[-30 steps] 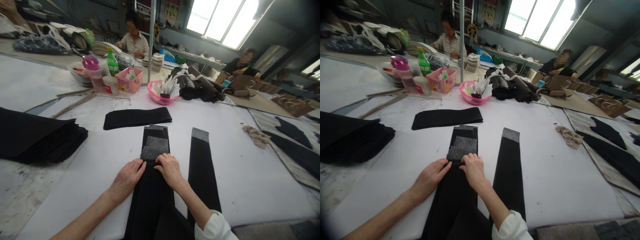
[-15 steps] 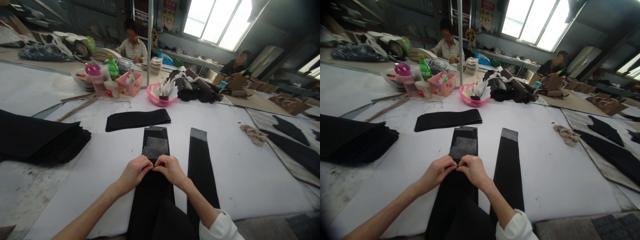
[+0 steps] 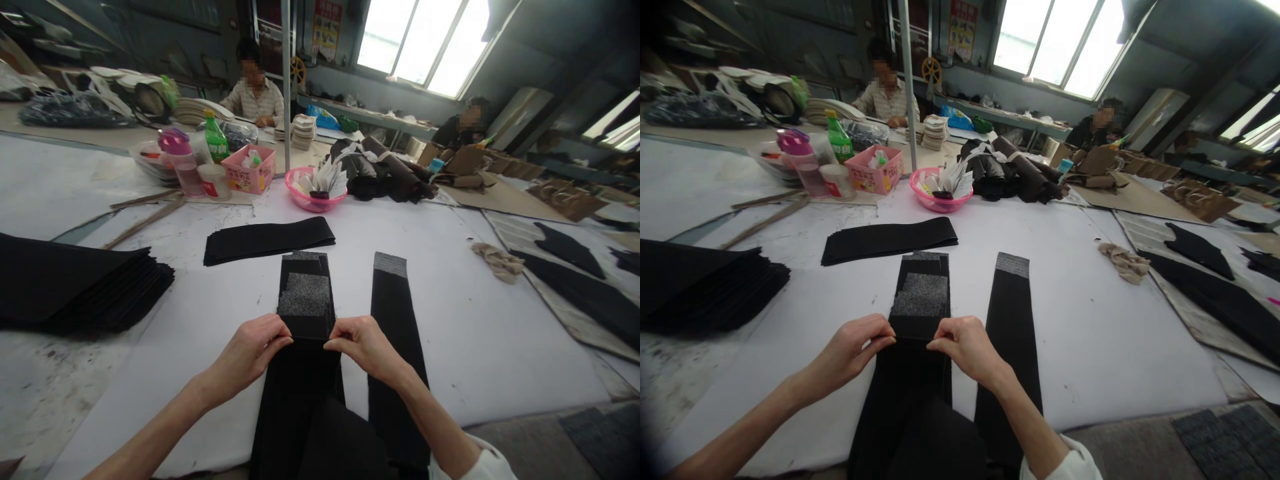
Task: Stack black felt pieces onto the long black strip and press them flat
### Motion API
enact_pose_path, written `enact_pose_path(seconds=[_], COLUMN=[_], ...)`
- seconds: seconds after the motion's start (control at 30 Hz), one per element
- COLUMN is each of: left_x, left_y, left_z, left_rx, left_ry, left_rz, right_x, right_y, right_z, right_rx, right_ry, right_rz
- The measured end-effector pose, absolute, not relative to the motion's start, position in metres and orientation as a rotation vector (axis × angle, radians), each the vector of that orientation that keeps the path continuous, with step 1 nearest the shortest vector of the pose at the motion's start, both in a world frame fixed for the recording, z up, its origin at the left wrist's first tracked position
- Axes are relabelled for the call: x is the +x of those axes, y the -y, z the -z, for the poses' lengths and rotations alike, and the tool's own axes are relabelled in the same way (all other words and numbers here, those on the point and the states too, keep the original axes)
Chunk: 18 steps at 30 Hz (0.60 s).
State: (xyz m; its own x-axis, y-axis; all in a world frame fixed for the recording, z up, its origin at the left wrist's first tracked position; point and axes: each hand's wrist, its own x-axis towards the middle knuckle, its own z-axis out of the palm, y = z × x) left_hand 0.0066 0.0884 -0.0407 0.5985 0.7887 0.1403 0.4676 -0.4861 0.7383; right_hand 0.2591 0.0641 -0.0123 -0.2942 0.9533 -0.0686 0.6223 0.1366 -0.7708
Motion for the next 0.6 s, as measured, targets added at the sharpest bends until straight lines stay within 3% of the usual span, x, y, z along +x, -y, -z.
enact_pose_path(seconds=[0.33,0.6], left_x=[-0.007,0.017], left_y=[-0.083,-0.079], left_z=[0.040,0.028], left_rx=[2.070,2.367], left_ry=[-1.031,-0.919], left_rz=[-0.592,-0.546], right_x=[0.267,0.252], right_y=[-0.052,-0.048], right_z=[0.015,0.003], right_rx=[-1.476,-1.411], right_ry=[1.946,2.086], right_rz=[-1.055,-0.856])
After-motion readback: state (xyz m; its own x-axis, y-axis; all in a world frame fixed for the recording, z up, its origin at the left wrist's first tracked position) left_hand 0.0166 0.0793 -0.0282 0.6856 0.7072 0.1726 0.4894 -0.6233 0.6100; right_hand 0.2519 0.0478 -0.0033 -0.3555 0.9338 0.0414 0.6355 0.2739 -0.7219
